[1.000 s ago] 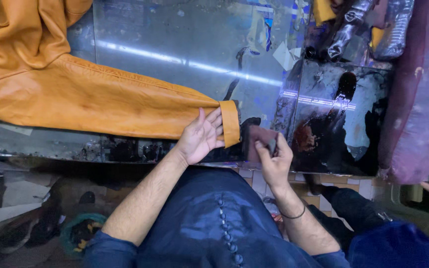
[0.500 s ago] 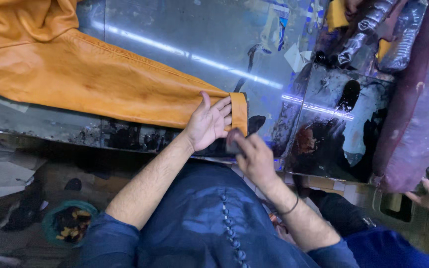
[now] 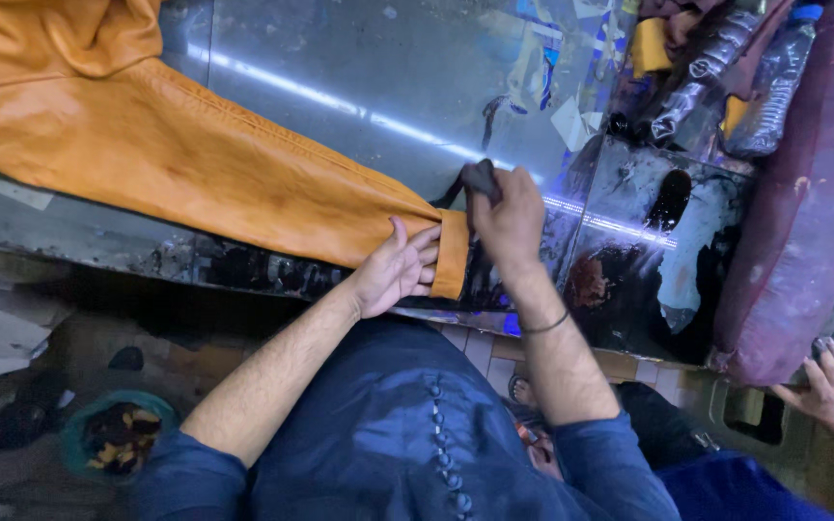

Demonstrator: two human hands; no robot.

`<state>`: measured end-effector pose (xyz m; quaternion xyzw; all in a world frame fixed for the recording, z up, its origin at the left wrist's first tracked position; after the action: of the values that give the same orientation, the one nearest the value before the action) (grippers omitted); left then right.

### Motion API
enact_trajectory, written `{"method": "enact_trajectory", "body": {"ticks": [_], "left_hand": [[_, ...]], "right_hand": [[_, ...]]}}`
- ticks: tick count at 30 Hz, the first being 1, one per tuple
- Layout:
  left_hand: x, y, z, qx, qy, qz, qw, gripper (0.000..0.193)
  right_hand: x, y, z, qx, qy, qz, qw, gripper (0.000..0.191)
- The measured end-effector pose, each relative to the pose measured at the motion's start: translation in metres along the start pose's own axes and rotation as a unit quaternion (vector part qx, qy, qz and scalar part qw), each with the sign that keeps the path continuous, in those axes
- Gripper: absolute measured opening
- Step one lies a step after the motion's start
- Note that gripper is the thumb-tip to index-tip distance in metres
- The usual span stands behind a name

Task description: The person lays a tan leather jacket on a work table and rubs its sleeve and body with a brown abrasive sponge, repositioning the jacket to treat different sections. At the end they lift the jacket off the table.

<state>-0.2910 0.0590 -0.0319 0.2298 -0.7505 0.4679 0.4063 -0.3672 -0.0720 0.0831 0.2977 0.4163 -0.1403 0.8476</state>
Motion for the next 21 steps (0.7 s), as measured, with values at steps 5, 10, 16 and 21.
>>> {"method": "enact_trajectory", "body": {"ticks": [5,10,16,21], "left_hand": [[-0.007,0.006,0.0,0.0,-0.009,0.028,1.0,0.11],[-0.013,0.004,0.002,0.01,0.02,-0.037,0.999,0.11],[-0.018,0.014,0.002,-0.011,-0.001,0.009,1.0,0.11],[-0.035,0.023,0.009,-0.008,-0.016,0.035,0.999,0.11]], "right_hand": [[0.002,0.003,-0.026,-0.046,0.076,0.046,0.995,0.02],[-0.003,0.045,-0.094,-0.031,0.156,0.087,0.983,0.037],[0.014,-0.003,-0.001,-0.031,0.102,0.018,0.994,0.024],[-0.008,0.007,0.012,0.022,0.051,0.055,0.997,0.023]]}}
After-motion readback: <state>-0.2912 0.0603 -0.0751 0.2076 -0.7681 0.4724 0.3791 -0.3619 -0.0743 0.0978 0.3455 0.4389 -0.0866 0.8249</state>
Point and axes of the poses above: each hand's wrist, its own z-axis towards the middle knuckle, its own x-axis out of the palm, y = z × x, the point moved 6 cm from there along z, towards the middle knuckle, and after that the axes turned 8 degrees about -x, right-handed, at the moved point
